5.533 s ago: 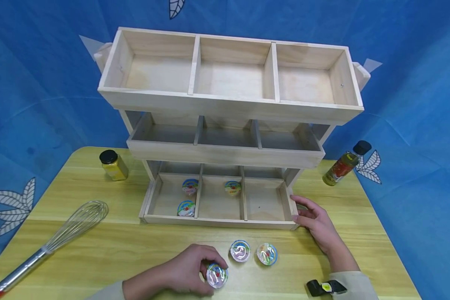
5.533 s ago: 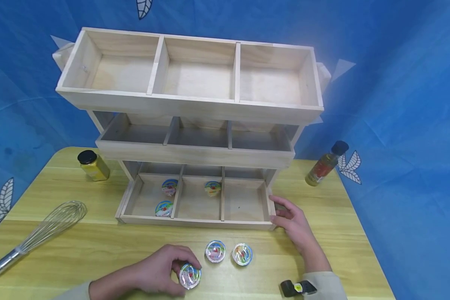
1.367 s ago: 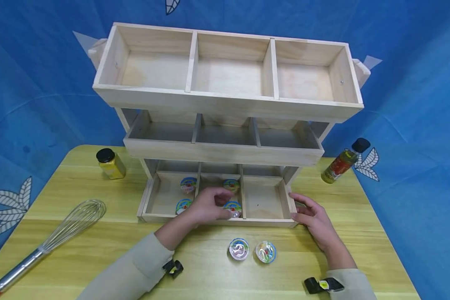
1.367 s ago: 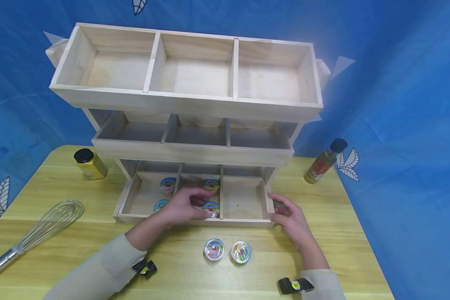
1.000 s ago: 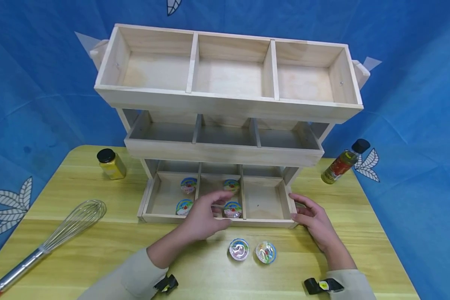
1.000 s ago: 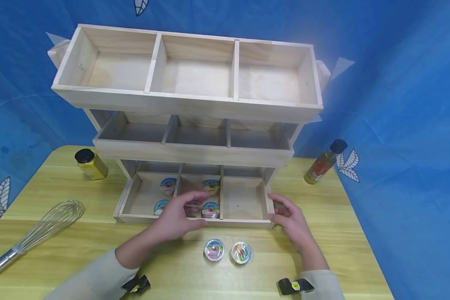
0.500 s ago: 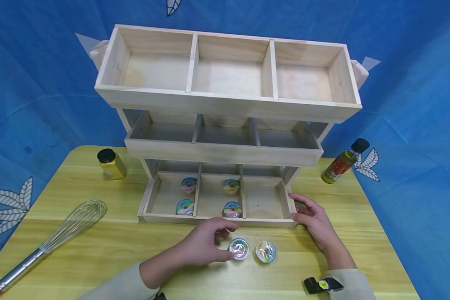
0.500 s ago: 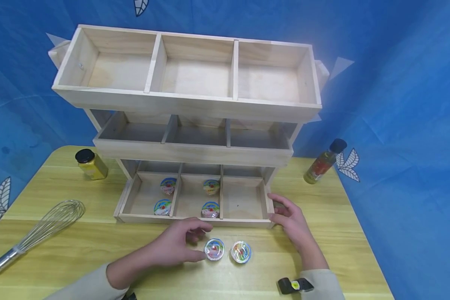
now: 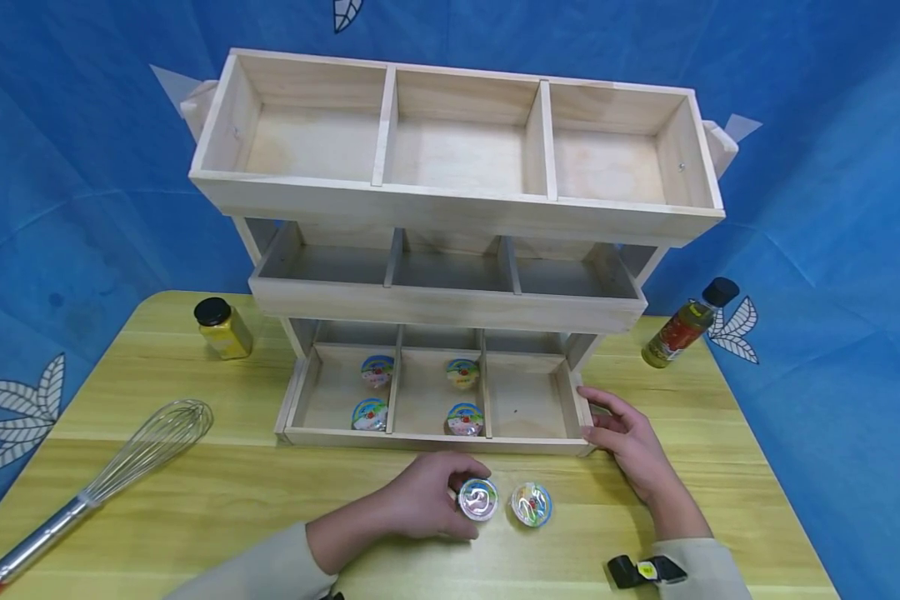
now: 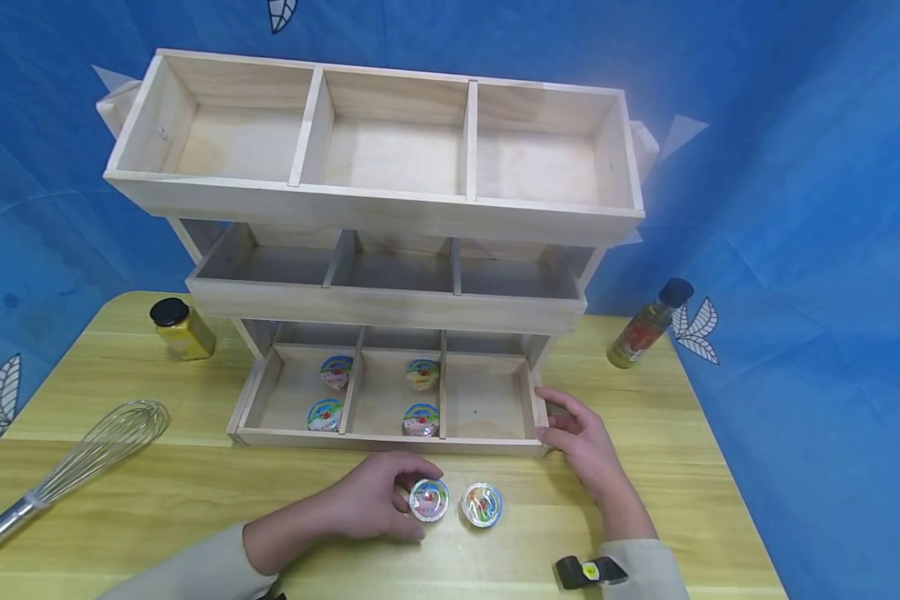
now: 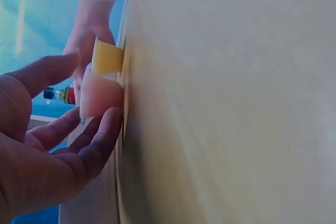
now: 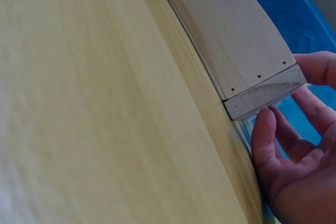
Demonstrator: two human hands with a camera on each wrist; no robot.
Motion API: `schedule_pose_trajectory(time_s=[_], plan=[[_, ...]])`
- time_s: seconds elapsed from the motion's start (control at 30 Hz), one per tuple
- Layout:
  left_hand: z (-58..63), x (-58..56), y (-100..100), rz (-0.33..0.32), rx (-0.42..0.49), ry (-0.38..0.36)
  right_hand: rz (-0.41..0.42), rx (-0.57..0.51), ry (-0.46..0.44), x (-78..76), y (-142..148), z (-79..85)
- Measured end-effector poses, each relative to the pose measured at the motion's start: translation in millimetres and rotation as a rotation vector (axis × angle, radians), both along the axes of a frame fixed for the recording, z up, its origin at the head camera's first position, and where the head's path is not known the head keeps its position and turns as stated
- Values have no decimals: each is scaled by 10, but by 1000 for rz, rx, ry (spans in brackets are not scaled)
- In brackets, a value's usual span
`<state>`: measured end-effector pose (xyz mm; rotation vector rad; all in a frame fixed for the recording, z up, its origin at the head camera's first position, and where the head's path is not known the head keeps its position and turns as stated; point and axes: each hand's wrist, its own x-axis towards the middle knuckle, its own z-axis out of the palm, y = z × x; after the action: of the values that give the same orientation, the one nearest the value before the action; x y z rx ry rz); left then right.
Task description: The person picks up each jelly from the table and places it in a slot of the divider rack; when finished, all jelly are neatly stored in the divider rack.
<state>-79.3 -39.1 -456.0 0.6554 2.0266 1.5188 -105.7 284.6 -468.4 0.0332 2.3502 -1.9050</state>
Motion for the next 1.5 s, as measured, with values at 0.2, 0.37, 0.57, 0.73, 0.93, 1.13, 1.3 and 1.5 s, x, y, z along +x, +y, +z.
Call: schedule_pose_trajectory(time_s=[0.2,0.37,0.57,0.73,0.93,1.13,1.3,1.5], plan=[[-32,5,33,64,3,-72,4,-12,5,-7,0,-7],[-56,0,35,88,-6,-61,0,-17,6,-5,1,-9],[-130,-9,42,106,6,-25,-1,-21,1,1,8,-14],[-177,-5,49,131,20,-17,-2,-16,-1,2,12,-17],[-160,11,48,136,41,-31,-4,-14,5,-4,11,-15],[-65,23,49,120,75,-58,-1,-15,5,-7,10,-13],[54,-12,78,91,129,-72,-5,-17,2,-7,12,-11],[159,-99,156,63,217,-96,2,-27,7,-8,10,-9]])
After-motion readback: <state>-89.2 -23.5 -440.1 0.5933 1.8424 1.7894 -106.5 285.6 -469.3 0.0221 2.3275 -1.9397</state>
